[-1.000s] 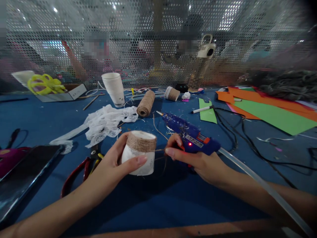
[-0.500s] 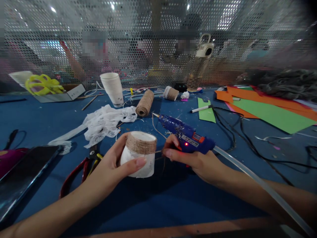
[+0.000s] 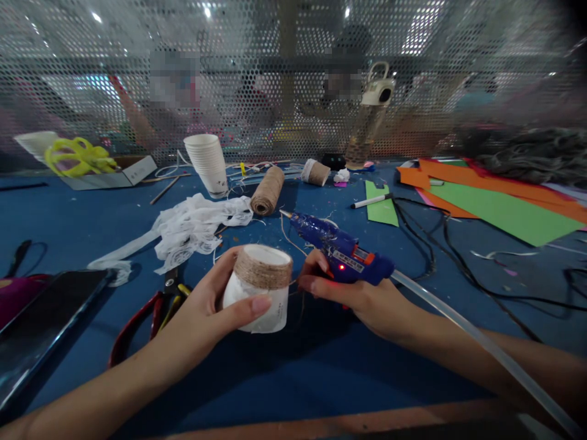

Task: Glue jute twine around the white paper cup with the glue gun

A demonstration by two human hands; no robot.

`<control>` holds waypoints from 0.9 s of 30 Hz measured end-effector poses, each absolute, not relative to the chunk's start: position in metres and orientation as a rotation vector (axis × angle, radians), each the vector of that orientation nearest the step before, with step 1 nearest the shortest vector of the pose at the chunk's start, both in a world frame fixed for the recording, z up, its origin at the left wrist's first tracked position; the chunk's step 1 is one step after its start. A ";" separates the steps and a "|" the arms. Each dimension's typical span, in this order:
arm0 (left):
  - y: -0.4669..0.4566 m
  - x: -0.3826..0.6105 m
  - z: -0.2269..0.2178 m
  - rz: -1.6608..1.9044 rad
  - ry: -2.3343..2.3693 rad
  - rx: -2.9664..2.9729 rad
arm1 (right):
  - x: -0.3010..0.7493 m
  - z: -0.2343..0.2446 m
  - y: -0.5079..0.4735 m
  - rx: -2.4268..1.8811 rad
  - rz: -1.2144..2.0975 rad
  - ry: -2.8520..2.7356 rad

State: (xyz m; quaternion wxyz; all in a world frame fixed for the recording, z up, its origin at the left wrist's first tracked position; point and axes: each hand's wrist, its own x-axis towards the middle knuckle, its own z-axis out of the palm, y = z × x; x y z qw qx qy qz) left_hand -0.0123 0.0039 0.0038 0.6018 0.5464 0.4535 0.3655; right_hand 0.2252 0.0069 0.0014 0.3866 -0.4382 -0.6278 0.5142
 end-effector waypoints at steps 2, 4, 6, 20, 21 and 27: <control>0.004 -0.011 0.005 0.839 1.055 1.251 | 0.225 0.002 0.007 -1.132 1.297 -1.607; 0.003 -0.010 0.006 0.833 1.049 1.240 | 0.224 0.002 0.008 -1.132 1.292 -1.614; 0.003 -0.009 0.006 0.833 1.046 1.234 | 0.224 0.002 0.008 -1.111 1.298 -1.611; 0.006 -0.009 0.003 0.825 0.931 1.210 | 0.218 -0.003 0.008 -1.067 1.377 -1.485; 0.006 -0.008 0.003 0.828 0.927 1.211 | 0.217 -0.003 0.007 -1.070 1.382 -1.477; 0.006 -0.010 0.001 0.828 0.925 1.234 | 0.216 0.000 0.007 -1.083 1.419 -1.443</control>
